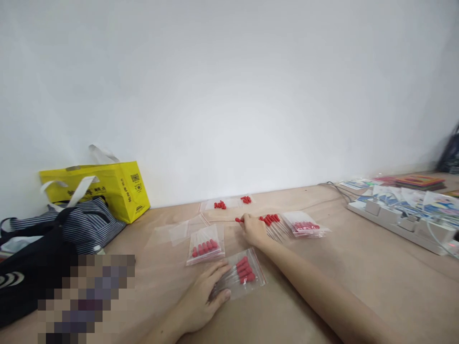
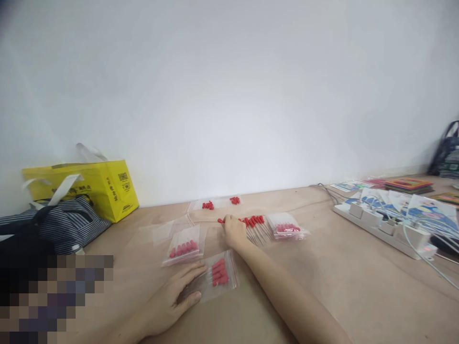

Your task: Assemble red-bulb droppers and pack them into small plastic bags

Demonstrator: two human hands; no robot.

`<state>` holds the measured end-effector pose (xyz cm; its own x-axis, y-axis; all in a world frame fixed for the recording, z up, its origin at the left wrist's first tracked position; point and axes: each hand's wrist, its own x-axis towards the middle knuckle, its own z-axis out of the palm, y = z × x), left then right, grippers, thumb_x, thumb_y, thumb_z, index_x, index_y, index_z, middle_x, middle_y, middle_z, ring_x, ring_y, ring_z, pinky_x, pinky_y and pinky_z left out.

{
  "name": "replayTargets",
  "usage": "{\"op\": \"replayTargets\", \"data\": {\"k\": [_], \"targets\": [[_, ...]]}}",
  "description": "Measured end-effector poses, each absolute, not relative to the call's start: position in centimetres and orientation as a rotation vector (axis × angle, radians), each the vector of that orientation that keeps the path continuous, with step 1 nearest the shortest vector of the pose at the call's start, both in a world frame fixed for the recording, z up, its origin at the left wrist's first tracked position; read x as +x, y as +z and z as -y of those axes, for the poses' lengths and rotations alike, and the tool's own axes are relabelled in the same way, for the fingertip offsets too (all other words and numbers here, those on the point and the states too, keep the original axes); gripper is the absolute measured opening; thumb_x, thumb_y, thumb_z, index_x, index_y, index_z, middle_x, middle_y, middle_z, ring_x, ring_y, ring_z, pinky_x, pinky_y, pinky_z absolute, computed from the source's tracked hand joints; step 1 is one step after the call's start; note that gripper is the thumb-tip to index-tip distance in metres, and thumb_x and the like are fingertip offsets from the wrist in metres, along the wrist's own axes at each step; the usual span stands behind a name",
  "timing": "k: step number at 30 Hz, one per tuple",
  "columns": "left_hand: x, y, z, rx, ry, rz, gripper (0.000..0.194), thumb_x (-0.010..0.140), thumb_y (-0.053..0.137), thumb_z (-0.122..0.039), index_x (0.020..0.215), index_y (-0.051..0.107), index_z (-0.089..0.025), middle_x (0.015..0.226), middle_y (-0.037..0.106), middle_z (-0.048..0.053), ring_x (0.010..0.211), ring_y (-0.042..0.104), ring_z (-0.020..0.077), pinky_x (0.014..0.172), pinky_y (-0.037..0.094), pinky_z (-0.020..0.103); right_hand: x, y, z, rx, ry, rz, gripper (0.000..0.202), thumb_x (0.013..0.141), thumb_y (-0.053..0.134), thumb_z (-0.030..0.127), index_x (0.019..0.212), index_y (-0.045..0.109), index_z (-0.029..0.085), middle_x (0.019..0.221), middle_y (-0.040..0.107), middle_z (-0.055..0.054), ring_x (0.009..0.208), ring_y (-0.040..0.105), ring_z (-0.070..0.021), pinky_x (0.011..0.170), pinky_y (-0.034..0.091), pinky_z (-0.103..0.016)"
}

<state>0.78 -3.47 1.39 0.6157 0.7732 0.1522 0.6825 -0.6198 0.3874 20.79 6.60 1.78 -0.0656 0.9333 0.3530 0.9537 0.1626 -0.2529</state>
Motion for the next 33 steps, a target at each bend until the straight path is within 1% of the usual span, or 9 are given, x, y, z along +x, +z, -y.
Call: {"op": "replayTargets", "data": {"k": [2, 4, 6, 9, 13, 17, 21, 26, 33], "targets": [[0.7, 1.3, 3.5, 2.545, 0.417, -1.199, 0.044, 0.082, 0.045, -0.034, 0.124, 0.041, -0.024, 0.131, 0.041, 0.006, 0.119, 0.038, 0.0237, 0.098, 0.033, 0.043, 22.2, 2.2, -5.3, -1.678, -0.012, 1.916, 0.029, 0.087, 0.027, 0.024, 0.111, 0.040, 0.014, 0.094, 0.058, -0.009, 0.085, 0.057, -0.0168, 0.069, 0.042, -0.027], [0.8, 1.3, 3.5, 2.533, 0.386, -1.229, 0.044, 0.084, 0.041, -0.036, 0.125, 0.040, -0.022, 0.132, 0.040, 0.006, 0.120, 0.036, 0.0231, 0.099, 0.032, 0.043, 24.1, 2.2, -3.7, -1.411, 0.143, 1.706, 0.035, 0.086, 0.030, 0.024, 0.119, 0.030, 0.014, 0.086, 0.058, -0.005, 0.076, 0.057, -0.0143, 0.067, 0.042, -0.026], [0.9, 1.4, 3.5, 2.526, 0.365, -1.242, 0.044, 0.085, 0.038, -0.036, 0.127, 0.039, -0.021, 0.133, 0.039, 0.007, 0.121, 0.035, 0.0227, 0.099, 0.030, 0.044, 25.9, 1.6, -1.9, -1.270, 0.289, 1.499, 0.038, 0.083, 0.036, 0.029, 0.119, 0.029, 0.017, 0.078, 0.055, -0.002, 0.066, 0.056, -0.0141, 0.062, 0.044, -0.027], [1.0, 1.5, 3.5, 2.529, 0.378, -1.208, 0.046, 0.084, 0.040, -0.035, 0.128, 0.037, -0.020, 0.134, 0.037, 0.008, 0.122, 0.033, 0.0230, 0.100, 0.028, 0.045, 27.7, 0.0, 0.4, -1.151, 0.615, 1.225, 0.035, 0.080, 0.040, 0.036, 0.110, 0.032, 0.020, 0.067, 0.049, 0.003, 0.050, 0.051, -0.0122, 0.048, 0.044, -0.026], [1.1, 1.6, 3.6, 2.528, 0.376, -1.214, 0.048, 0.083, 0.042, -0.035, 0.128, 0.036, -0.019, 0.134, 0.037, 0.009, 0.123, 0.032, 0.0235, 0.100, 0.028, 0.044, 27.7, -1.3, 1.8, -1.082, 0.855, 0.898, 0.035, 0.071, 0.052, 0.036, 0.095, 0.031, 0.023, 0.066, 0.048, 0.006, 0.050, 0.053, -0.0117, 0.048, 0.047, -0.027], [1.2, 1.5, 3.6, 2.527, 0.363, -1.242, 0.049, 0.082, 0.042, -0.036, 0.128, 0.036, -0.019, 0.133, 0.038, 0.008, 0.123, 0.032, 0.0230, 0.100, 0.028, 0.043, 26.6, -1.2, 2.5, -1.035, 0.988, 0.802, 0.038, 0.065, 0.058, 0.036, 0.089, 0.031, 0.023, 0.062, 0.049, 0.008, 0.048, 0.054, -0.0111, 0.047, 0.046, -0.026], [1.3, 1.5, 3.7, 2.527, 0.333, -1.269, 0.050, 0.082, 0.041, -0.037, 0.129, 0.035, -0.019, 0.134, 0.037, 0.008, 0.123, 0.032, 0.0224, 0.101, 0.027, 0.041, 25.8, -0.9, 3.5, -1.031, 1.095, 0.773, 0.040, 0.064, 0.060, 0.035, 0.089, 0.032, 0.022, 0.060, 0.050, 0.008, 0.048, 0.055, -0.0106, 0.047, 0.046, -0.025], [1.2, 1.4, 3.7, 2.529, 0.348, -1.260, 0.050, 0.082, 0.042, -0.037, 0.129, 0.035, -0.020, 0.133, 0.038, 0.008, 0.122, 0.033, 0.0235, 0.100, 0.028, 0.043, 25.3, -0.8, 4.1, -1.046, 1.172, 0.711, 0.040, 0.063, 0.061, 0.032, 0.087, 0.031, 0.022, 0.059, 0.051, 0.008, 0.052, 0.058, -0.0106, 0.054, 0.049, -0.025], [1.1, 1.1, 3.5, 2.601, 0.466, -1.166, 0.050, 0.082, 0.045, -0.032, 0.130, 0.033, -0.025, 0.132, 0.041, 0.007, 0.120, 0.037, 0.0244, 0.097, 0.032, 0.045, 25.1, -1.0, 3.9, -1.023, 1.262, 0.695, 0.032, 0.065, 0.061, 0.032, 0.080, 0.034, 0.022, 0.062, 0.052, 0.005, 0.058, 0.060, -0.0117, 0.059, 0.050, -0.027]]}}
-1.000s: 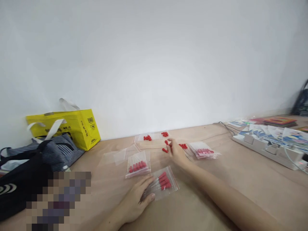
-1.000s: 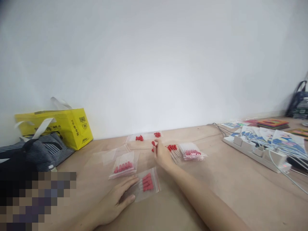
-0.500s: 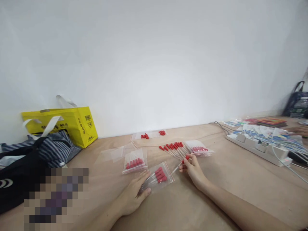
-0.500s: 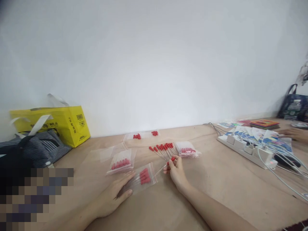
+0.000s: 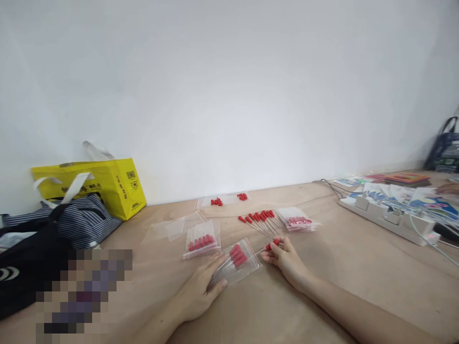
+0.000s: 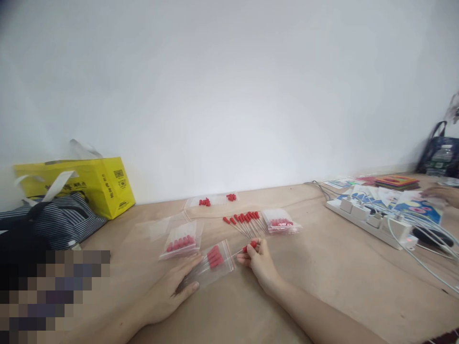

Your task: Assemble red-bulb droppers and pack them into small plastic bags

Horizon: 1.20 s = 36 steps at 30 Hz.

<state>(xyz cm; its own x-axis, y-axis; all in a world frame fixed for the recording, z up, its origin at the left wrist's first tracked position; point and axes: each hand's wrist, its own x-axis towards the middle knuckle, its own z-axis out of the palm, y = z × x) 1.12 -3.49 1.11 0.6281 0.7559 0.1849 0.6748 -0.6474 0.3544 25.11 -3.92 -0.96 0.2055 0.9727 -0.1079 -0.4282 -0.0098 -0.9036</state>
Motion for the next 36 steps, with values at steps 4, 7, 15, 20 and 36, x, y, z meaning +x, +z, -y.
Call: {"op": "replayTargets", "data": {"k": [4, 7, 15, 20, 36], "targets": [[1.1, 1.0, 3.4, 2.611, 0.478, -1.167, 0.047, 0.083, 0.044, -0.033, 0.129, 0.035, -0.025, 0.129, 0.044, 0.007, 0.119, 0.038, 0.0241, 0.097, 0.033, 0.044, 25.4, -1.2, 3.8, -1.019, 1.367, 0.911, 0.033, 0.059, 0.067, 0.039, 0.072, 0.045, 0.018, 0.062, 0.054, 0.003, 0.053, 0.057, -0.0091, 0.054, 0.048, -0.023], [1.1, 1.0, 3.4, 2.609, 0.472, -1.182, 0.047, 0.083, 0.044, -0.035, 0.128, 0.036, -0.025, 0.129, 0.045, 0.006, 0.119, 0.038, 0.0234, 0.097, 0.034, 0.043, 25.8, -1.1, 3.6, -1.052, 1.422, 1.132, 0.036, 0.057, 0.067, 0.046, 0.068, 0.054, 0.014, 0.052, 0.053, 0.004, 0.043, 0.050, -0.0057, 0.043, 0.040, -0.018], [1.4, 1.3, 3.5, 2.594, 0.410, -1.152, 0.045, 0.083, 0.043, -0.034, 0.126, 0.040, -0.020, 0.131, 0.041, 0.008, 0.120, 0.037, 0.0240, 0.098, 0.032, 0.043, 26.2, -0.2, 3.4, -1.073, 1.506, 1.354, 0.033, 0.053, 0.071, 0.032, 0.078, 0.061, 0.013, 0.068, 0.063, 0.001, 0.033, 0.036, 0.0005, 0.029, 0.023, -0.013], [1.5, 1.6, 3.6, 2.623, 0.427, -1.052, 0.044, 0.083, 0.044, -0.031, 0.126, 0.039, -0.025, 0.130, 0.043, 0.005, 0.119, 0.038, 0.0231, 0.098, 0.032, 0.044, 25.7, -0.6, 2.8, -1.136, 1.561, 1.440, 0.027, 0.047, 0.072, 0.023, 0.067, 0.058, 0.013, 0.060, 0.061, 0.002, 0.038, 0.043, -0.0029, 0.028, 0.027, -0.012], [3.6, 3.0, 1.3, 2.986, 0.243, -0.781, 0.053, 0.076, 0.039, -0.003, 0.121, 0.044, -0.031, 0.131, 0.042, -0.001, 0.123, 0.032, 0.0229, 0.101, 0.022, 0.051, 30.7, 0.3, 3.2, -1.158, 1.060, 1.874, 0.023, 0.053, 0.072, 0.024, 0.071, 0.060, 0.015, 0.058, 0.050, 0.005, 0.050, 0.040, -0.0052, 0.045, 0.031, -0.016]]}}
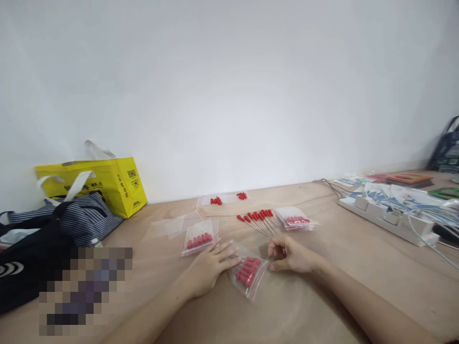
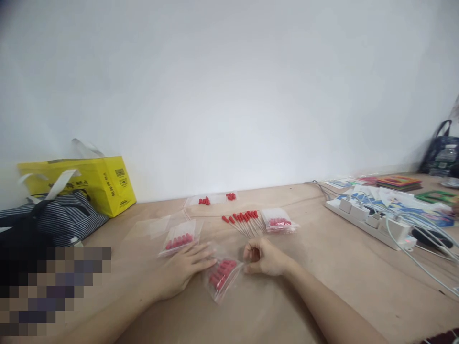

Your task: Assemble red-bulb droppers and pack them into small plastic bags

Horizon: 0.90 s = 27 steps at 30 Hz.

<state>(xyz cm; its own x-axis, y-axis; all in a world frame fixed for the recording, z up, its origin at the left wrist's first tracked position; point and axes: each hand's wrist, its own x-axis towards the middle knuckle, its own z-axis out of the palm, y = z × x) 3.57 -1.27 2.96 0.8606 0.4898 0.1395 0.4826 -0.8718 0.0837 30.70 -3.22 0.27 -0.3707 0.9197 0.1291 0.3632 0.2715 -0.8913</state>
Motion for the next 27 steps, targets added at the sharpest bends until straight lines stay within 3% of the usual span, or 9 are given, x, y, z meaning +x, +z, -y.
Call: {"op": "replayTargets", "data": {"k": [5, 7, 10, 15, 20, 27], "targets": [[3.7, 1.0, 1.0, 2.810, 0.882, -1.053, 0.026, 0.083, 0.040, -0.018, 0.102, 0.059, -0.020, 0.109, 0.058, 0.008, 0.103, 0.051, 0.0202, 0.089, 0.042, 0.039, 29.7, 0.4, 4.0, -1.072, 0.811, 2.136, 0.024, 0.065, 0.063, 0.023, 0.089, 0.066, 0.022, 0.065, 0.053, 0.003, 0.053, 0.044, -0.0076, 0.049, 0.033, -0.019], [3.3, 0.7, 1.9, 2.800, 0.920, -0.972, 0.023, 0.081, 0.048, -0.028, 0.099, 0.059, -0.020, 0.102, 0.060, 0.007, 0.096, 0.054, 0.0203, 0.085, 0.045, 0.036, 28.6, 0.3, 4.2, -1.085, 0.681, 2.160, 0.020, 0.070, 0.058, 0.022, 0.087, 0.068, 0.023, 0.069, 0.056, 0.001, 0.059, 0.049, -0.0099, 0.055, 0.036, -0.020], [2.7, 0.7, 2.9, 2.877, 0.860, -0.812, 0.032, 0.074, 0.058, -0.038, 0.102, 0.058, -0.021, 0.098, 0.061, 0.007, 0.091, 0.057, 0.0210, 0.080, 0.048, 0.035, 27.0, -0.2, 4.2, -1.108, 0.520, 2.143, 0.019, 0.074, 0.053, 0.021, 0.082, 0.069, 0.024, 0.072, 0.058, -0.001, 0.069, 0.052, -0.0128, 0.063, 0.039, -0.022], [2.5, 0.8, 2.8, 3.065, 0.865, -0.711, 0.023, 0.085, 0.044, -0.027, 0.100, 0.059, -0.020, 0.090, 0.064, 0.007, 0.080, 0.060, 0.0178, 0.071, 0.052, 0.029, 26.1, -0.5, 3.9, -1.057, 0.479, 2.117, 0.019, 0.073, 0.054, 0.021, 0.085, 0.068, 0.023, 0.074, 0.056, -0.002, 0.068, 0.052, -0.0126, 0.061, 0.041, -0.022], [2.4, 0.5, 2.0, 3.254, 0.791, -0.666, 0.033, 0.090, 0.029, -0.015, 0.098, 0.060, -0.018, 0.088, 0.065, 0.008, 0.078, 0.062, 0.0173, 0.067, 0.053, 0.028, 27.1, -0.3, 3.7, -1.043, 0.468, 2.181, 0.025, 0.073, 0.051, 0.015, 0.093, 0.065, 0.023, 0.086, 0.057, -0.004, 0.077, 0.055, -0.0136, 0.068, 0.044, -0.023], [2.7, -0.1, 1.1, 3.377, 0.791, -0.637, 0.033, 0.090, 0.028, -0.014, 0.092, 0.061, -0.015, 0.082, 0.065, 0.009, 0.071, 0.062, 0.0175, 0.059, 0.052, 0.027, 26.5, -1.4, 3.4, -1.038, 0.257, 2.247, 0.026, 0.083, 0.039, 0.020, 0.090, 0.064, 0.021, 0.090, 0.059, -0.005, 0.080, 0.056, -0.0132, 0.071, 0.044, -0.023]]}}
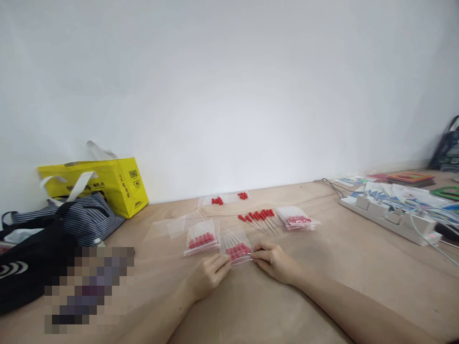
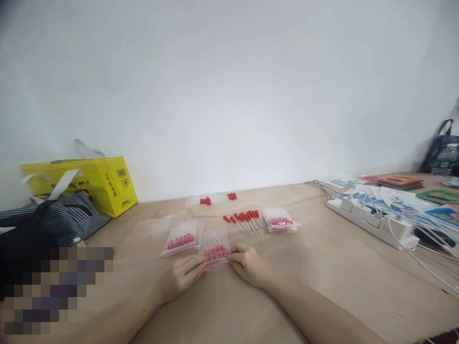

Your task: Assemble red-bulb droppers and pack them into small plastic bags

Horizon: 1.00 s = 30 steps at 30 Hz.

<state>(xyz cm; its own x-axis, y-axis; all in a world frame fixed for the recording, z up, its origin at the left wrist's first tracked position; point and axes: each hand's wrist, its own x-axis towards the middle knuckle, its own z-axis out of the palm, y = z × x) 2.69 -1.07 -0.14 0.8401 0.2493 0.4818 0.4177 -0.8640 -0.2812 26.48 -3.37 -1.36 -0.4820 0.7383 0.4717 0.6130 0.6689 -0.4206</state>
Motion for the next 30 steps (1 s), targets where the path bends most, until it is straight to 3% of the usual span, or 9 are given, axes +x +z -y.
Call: {"op": "replayTargets", "data": {"k": [5, 11, 20, 25, 30], "targets": [[2.7, -0.4, 0.7, -2.532, -0.777, 0.367, 0.030, 0.089, 0.031, -0.010, 0.084, 0.061, -0.012, 0.077, 0.064, 0.008, 0.068, 0.061, 0.0157, 0.056, 0.051, 0.025, 26.4, -1.9, 2.8, -0.966, -0.155, 2.282, 0.024, 0.084, 0.039, 0.020, 0.090, 0.062, 0.019, 0.086, 0.059, -0.006, 0.074, 0.055, -0.0131, 0.065, 0.043, -0.023], [2.7, -0.3, 0.6, -2.468, -0.875, 0.313, 0.028, 0.090, 0.032, -0.011, 0.082, 0.059, -0.011, 0.076, 0.063, 0.006, 0.068, 0.060, 0.0135, 0.057, 0.050, 0.023, 26.6, -2.3, 0.9, -0.694, -0.639, 2.366, 0.024, 0.085, 0.037, 0.014, 0.073, 0.059, 0.014, 0.069, 0.057, -0.004, 0.057, 0.047, -0.0118, 0.054, 0.035, -0.025], [2.6, 0.0, 0.6, -2.445, -0.794, 0.399, 0.038, 0.091, 0.028, -0.015, 0.066, 0.057, -0.014, 0.060, 0.057, 0.002, 0.052, 0.054, 0.0113, 0.043, 0.041, 0.021, 26.3, -1.8, 0.7, -0.611, -0.769, 2.350, 0.031, 0.085, 0.032, 0.011, 0.062, 0.052, 0.014, 0.061, 0.050, -0.002, 0.055, 0.038, -0.0115, 0.054, 0.027, -0.027], [2.6, 0.1, 0.6, -2.444, -0.809, 0.390, 0.039, 0.091, 0.028, -0.014, 0.065, 0.056, -0.014, 0.058, 0.056, 0.002, 0.052, 0.054, 0.0109, 0.044, 0.041, 0.021, 26.1, -1.8, 0.7, -0.621, -0.781, 2.305, 0.030, 0.084, 0.034, 0.010, 0.059, 0.050, 0.015, 0.058, 0.047, 0.000, 0.054, 0.036, -0.0106, 0.055, 0.025, -0.027], [2.8, 0.3, 0.8, -2.445, -0.878, 0.371, 0.032, 0.088, 0.032, -0.012, 0.068, 0.057, -0.013, 0.061, 0.060, 0.002, 0.054, 0.056, 0.0111, 0.046, 0.045, 0.021, 25.9, -1.8, 0.7, -0.597, -0.816, 2.272, 0.025, 0.085, 0.037, 0.012, 0.067, 0.054, 0.014, 0.062, 0.050, -0.001, 0.058, 0.038, -0.0109, 0.057, 0.025, -0.027]]}}
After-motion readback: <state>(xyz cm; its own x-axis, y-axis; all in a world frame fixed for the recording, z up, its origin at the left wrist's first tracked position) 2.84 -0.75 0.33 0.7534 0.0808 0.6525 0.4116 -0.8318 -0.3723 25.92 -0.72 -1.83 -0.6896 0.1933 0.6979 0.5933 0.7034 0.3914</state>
